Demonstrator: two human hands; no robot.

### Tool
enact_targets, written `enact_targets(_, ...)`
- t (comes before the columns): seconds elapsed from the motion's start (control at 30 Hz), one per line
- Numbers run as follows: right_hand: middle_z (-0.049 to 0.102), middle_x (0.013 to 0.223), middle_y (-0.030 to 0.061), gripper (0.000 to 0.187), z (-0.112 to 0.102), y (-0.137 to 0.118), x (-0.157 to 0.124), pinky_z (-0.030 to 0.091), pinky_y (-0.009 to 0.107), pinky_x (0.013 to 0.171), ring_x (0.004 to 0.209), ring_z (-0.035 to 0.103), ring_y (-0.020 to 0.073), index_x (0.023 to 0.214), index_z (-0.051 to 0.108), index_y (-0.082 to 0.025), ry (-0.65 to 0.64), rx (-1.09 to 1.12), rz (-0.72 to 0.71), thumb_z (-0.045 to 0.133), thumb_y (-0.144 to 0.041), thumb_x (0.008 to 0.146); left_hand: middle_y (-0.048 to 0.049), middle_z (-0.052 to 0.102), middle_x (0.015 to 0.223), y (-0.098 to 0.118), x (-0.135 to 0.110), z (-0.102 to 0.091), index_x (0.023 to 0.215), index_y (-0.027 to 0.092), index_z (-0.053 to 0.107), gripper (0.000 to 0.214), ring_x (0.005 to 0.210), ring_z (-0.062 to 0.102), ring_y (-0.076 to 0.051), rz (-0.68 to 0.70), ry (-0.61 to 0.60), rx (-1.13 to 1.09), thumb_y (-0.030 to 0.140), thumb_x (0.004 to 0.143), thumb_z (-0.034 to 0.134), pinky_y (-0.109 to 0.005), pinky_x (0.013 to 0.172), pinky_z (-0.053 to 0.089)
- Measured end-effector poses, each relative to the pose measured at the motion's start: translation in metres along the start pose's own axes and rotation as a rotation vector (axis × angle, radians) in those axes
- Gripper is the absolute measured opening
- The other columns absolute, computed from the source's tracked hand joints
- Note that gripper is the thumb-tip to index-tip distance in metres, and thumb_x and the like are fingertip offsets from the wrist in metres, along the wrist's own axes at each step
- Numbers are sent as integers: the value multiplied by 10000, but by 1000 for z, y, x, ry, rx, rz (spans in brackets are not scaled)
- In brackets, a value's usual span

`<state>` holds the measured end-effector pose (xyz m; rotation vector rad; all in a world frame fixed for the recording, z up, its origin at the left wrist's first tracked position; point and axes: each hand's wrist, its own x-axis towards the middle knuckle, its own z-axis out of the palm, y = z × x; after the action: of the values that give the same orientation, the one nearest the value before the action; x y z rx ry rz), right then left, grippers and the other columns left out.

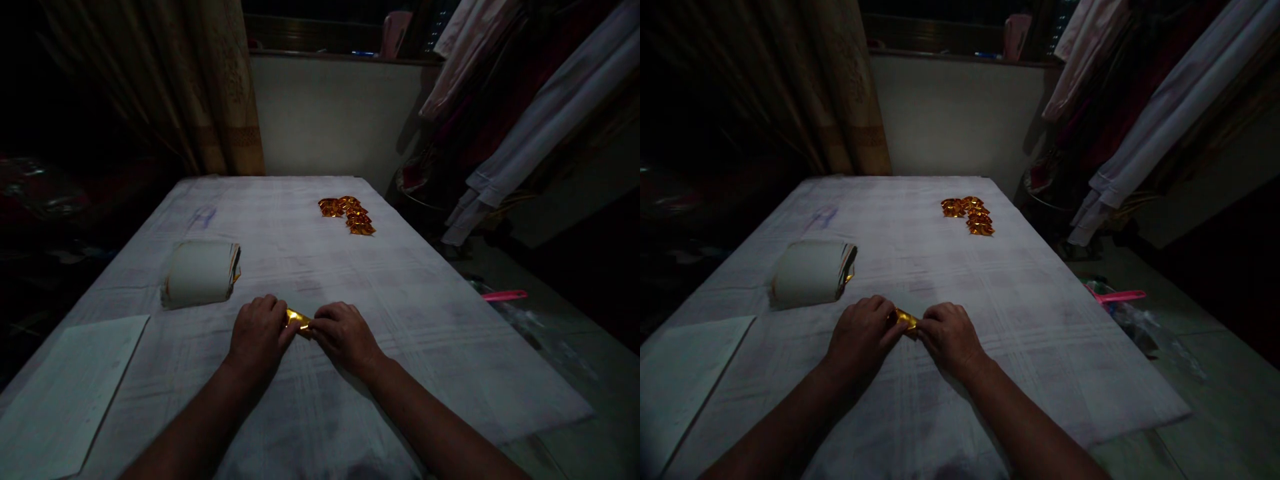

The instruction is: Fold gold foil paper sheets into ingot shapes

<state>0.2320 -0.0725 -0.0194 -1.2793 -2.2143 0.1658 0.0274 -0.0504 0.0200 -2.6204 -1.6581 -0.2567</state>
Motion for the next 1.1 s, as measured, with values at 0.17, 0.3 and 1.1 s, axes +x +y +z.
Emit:
enact_targets(0.17, 711, 968, 51, 51, 2, -6, 1, 412, 368, 828, 930, 616, 219, 893, 737, -233, 38, 74, 145, 689, -222, 908, -67, 639, 935, 0, -4, 5, 885, 186, 620, 245, 874, 585, -252, 13, 56, -32, 425, 935, 637, -371, 749, 413)
enact_targets(0.3, 697, 950, 52, 74, 1, -10, 3, 403, 375, 828, 928, 603, 225, 851, 697, -223, 21, 55, 233, 665, -192, 911, -60, 640, 930, 0, -5, 8, 884, 188, 612, 227, 878, 588, -254, 22, 87, -44, 405, 917, 671, -372, 749, 423)
enact_targets(1.1, 671, 1003, 89, 61, 4, -18, 11, 409, 397, 842, 958, 572, 258, 878, 625, -184, -27, -106, 231, 594, -148, 916, -69, 646, 920, 3, -4, 9, 874, 195, 626, 222, 884, 590, -266, 24, 88, -68, 408, 881, 691, -392, 748, 435)
